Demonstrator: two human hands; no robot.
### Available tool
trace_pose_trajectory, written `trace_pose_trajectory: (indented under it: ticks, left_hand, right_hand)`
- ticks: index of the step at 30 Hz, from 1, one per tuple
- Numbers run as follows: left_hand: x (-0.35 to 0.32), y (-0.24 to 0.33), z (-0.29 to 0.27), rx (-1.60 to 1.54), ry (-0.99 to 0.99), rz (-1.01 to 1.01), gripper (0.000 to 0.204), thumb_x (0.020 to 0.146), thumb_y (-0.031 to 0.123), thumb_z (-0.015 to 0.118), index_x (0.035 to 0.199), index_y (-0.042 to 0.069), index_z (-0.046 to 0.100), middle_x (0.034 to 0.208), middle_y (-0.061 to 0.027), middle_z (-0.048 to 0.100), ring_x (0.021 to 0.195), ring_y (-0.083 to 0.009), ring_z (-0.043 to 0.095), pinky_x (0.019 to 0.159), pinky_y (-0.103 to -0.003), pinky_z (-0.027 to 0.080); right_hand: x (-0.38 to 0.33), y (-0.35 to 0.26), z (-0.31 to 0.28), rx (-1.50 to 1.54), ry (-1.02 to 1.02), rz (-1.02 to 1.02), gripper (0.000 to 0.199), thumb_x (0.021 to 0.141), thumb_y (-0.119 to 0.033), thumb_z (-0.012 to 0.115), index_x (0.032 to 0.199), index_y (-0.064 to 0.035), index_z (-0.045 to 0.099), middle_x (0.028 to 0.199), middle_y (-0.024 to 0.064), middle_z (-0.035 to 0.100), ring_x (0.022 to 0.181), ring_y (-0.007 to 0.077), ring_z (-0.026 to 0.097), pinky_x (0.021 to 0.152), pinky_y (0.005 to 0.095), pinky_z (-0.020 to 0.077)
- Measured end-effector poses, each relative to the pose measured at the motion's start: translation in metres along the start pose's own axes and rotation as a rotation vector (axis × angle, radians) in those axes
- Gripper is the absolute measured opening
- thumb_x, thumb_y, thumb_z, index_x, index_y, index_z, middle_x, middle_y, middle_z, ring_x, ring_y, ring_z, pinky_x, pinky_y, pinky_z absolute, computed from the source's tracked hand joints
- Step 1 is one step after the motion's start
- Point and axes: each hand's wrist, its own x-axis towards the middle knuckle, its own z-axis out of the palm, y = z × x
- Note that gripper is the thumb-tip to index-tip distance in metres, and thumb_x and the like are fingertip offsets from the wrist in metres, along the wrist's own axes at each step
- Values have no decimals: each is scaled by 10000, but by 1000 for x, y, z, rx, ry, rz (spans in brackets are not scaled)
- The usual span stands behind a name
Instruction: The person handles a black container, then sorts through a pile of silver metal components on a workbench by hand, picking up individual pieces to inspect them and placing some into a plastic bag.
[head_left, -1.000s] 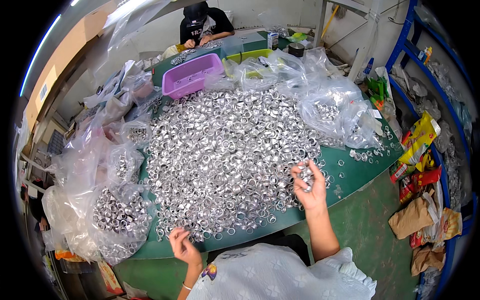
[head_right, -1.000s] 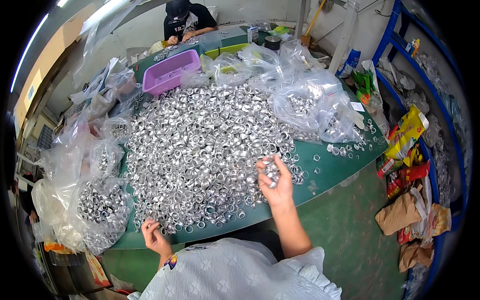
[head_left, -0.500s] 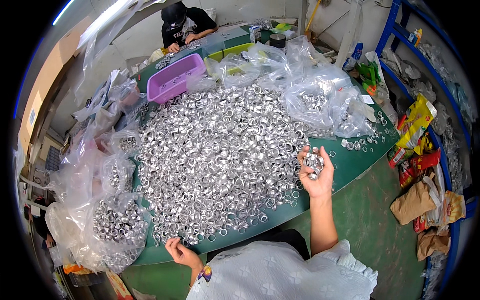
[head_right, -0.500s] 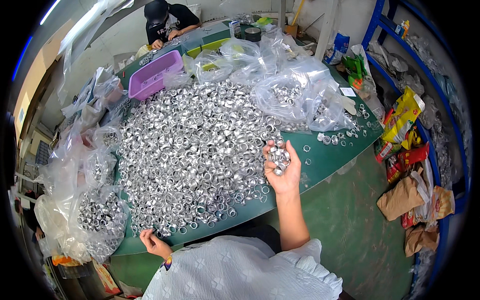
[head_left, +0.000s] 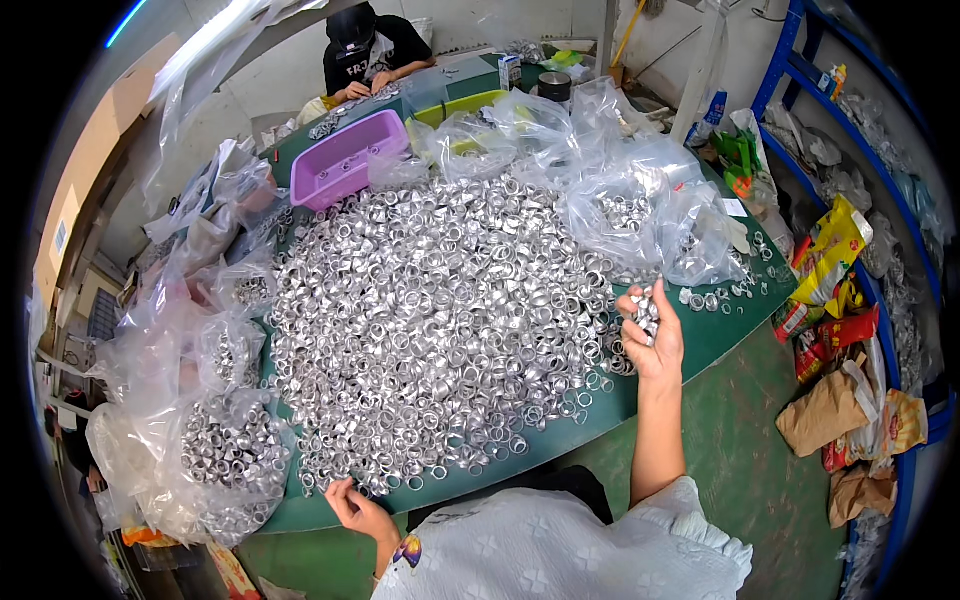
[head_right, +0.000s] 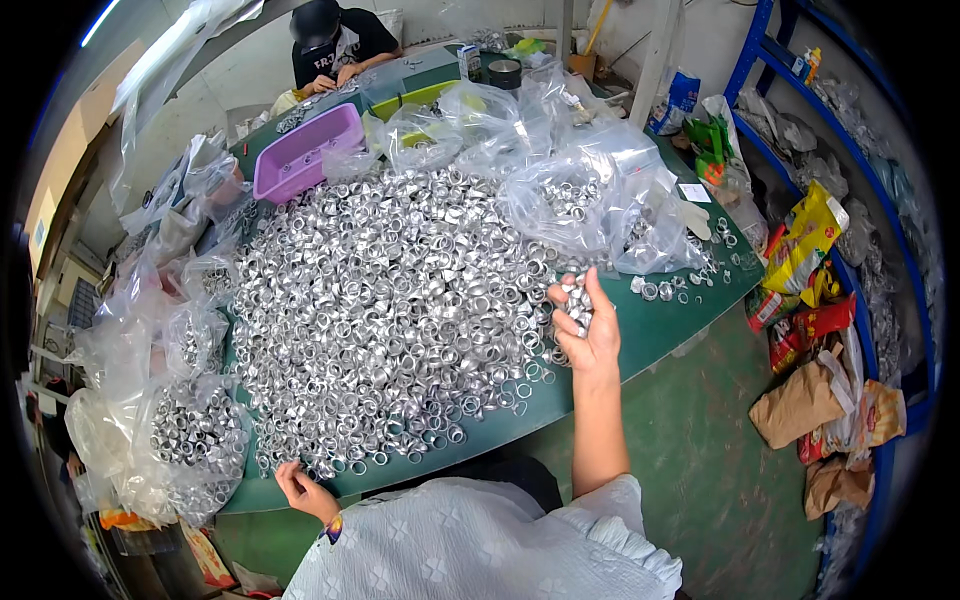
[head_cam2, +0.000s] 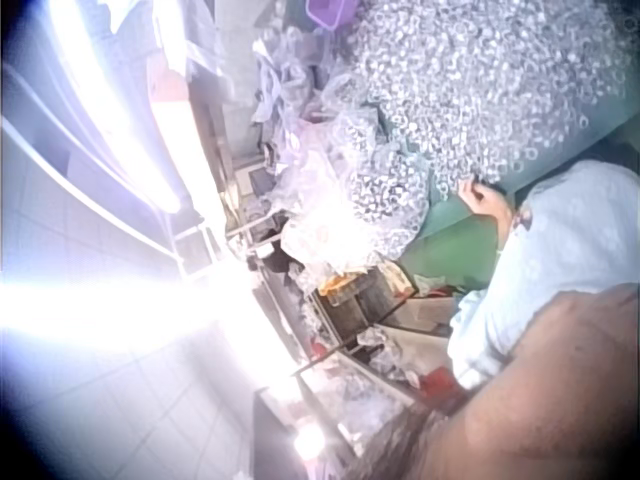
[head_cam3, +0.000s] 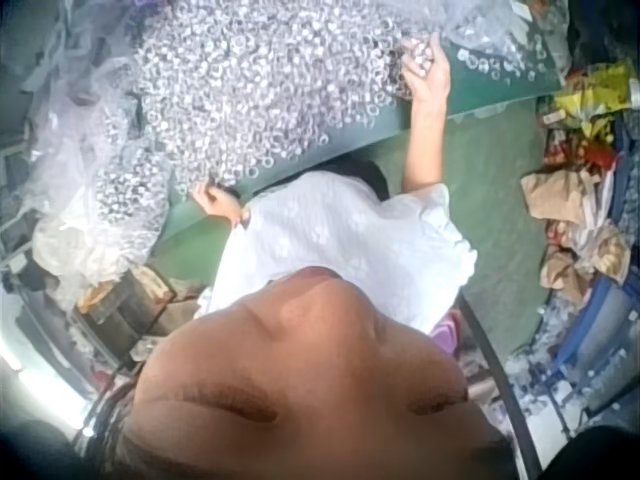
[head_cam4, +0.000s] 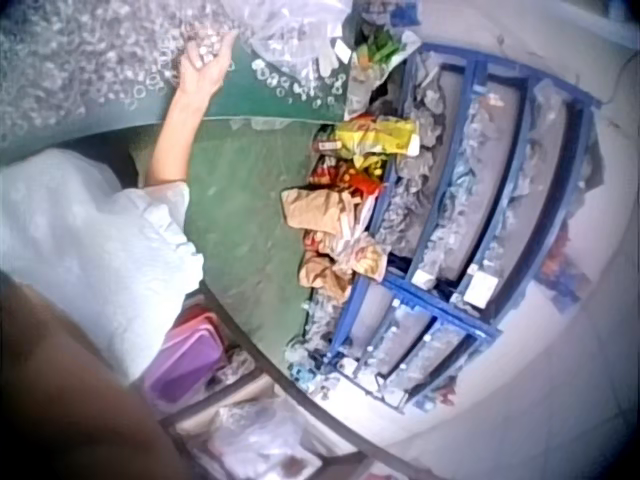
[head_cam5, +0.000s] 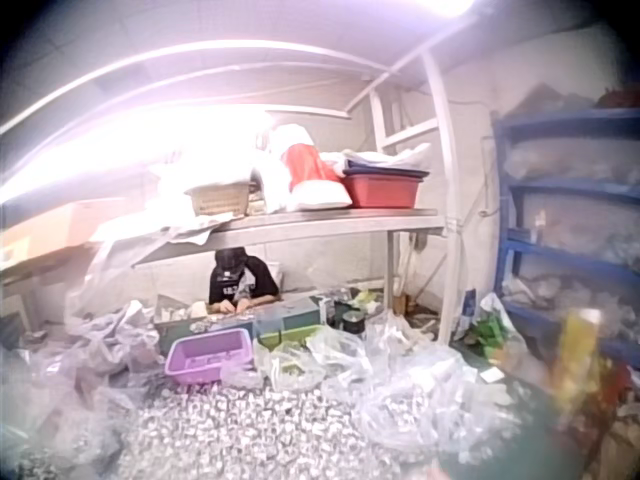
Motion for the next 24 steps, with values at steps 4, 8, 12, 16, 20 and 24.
trace_pose_trajectory:
  ticks: [4, 8, 12, 16, 20, 24]
  left_hand:
    - [-1, -3, -2, 20, -9, 15, 192, 826, -135, 421, 898, -35, 567, 956, -114, 519, 896, -227, 521, 819, -310, 423]
    - [1, -4, -1, 45, -32, 22, 173, 848, -102, 433, 927, -22, 564, 969, -91, 536, 906, -199, 537, 836, -296, 430]
    - [1, -1, -2, 43, -25, -8, 169, 856, -94, 437, 938, -23, 566, 965, -89, 539, 899, -194, 540, 833, -289, 429]
    - [-1, -1, -1, 36, -20, -10, 169, 860, -90, 438, 943, -24, 569, 968, -88, 541, 900, -192, 539, 828, -286, 431]
    - [0, 2, 0, 78, -24, -6, 171, 857, -92, 437, 941, -27, 571, 977, -93, 540, 899, -195, 539, 827, -286, 430]
    - [0, -3, 0, 72, -21, -7, 174, 851, -93, 441, 942, -30, 575, 980, -94, 540, 896, -196, 537, 826, -283, 425]
  right_hand:
    - [26, -24, 4, -131, 50, -130, 283, 944, -252, 523, 881, 24, 518, 814, 110, 517, 666, 156, 495, 323, 196, 320]
    - [57, -60, 13, -107, -21, -197, 256, 936, -235, 535, 897, 18, 514, 837, 103, 532, 690, 172, 515, 328, 201, 327]
    - [91, -74, 35, -152, 70, -454, 216, 936, -237, 536, 895, -28, 495, 858, 111, 563, 732, 202, 560, 344, 222, 358]
    - [118, -85, 45, -96, 82, -412, 184, 934, -213, 527, 895, -37, 489, 861, 126, 570, 765, 247, 581, 371, 240, 373]
    - [137, -91, 38, 134, 128, -185, 185, 930, -191, 482, 963, -10, 468, 896, 158, 552, 799, 282, 577, 416, 247, 390]
    - [141, -85, 34, 246, 158, -46, 269, 927, -209, 448, 1058, 26, 441, 926, 175, 540, 844, 290, 576, 460, 244, 419]
